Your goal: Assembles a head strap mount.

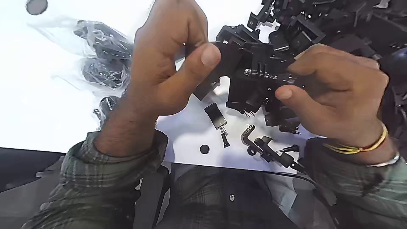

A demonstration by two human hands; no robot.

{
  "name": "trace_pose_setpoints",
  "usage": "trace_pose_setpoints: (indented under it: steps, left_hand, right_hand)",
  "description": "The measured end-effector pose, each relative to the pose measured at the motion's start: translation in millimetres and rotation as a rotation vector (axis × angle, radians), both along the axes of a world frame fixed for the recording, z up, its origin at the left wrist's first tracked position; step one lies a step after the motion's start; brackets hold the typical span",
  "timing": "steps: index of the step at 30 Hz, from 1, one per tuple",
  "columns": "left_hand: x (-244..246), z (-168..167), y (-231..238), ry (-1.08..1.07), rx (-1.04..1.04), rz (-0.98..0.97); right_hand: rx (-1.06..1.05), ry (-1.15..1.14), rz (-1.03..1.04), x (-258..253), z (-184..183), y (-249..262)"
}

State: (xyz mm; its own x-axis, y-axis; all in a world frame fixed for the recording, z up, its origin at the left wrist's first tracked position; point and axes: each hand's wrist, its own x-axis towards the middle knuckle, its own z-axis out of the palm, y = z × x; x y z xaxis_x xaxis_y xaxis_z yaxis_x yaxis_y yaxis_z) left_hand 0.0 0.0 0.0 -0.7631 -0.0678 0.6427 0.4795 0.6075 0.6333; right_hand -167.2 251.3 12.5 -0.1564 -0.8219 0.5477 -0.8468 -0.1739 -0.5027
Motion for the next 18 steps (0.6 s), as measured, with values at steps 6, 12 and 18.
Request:
trace_pose_setpoints:
  steps: [6, 12, 18]
  left_hand:
    - [36.2, 15.3, -22.1, -0.074, -0.231, 0.162]
    - [83.6, 40.9, -46.9, -0.154, -0.382, 0.291]
    - [131.7, 40.8, -59.3, -0.13, -0.461, 0.411]
  right_hand:
    - [-0.024, 0.16, 0.038, 10.0, 28.7, -21.5]
    - [-0.024, 0.352, 0.112, 42.3, 49.1, -51.8]
    - [-0.077, 0.51, 0.128, 73.3, 32.6, -93.4]
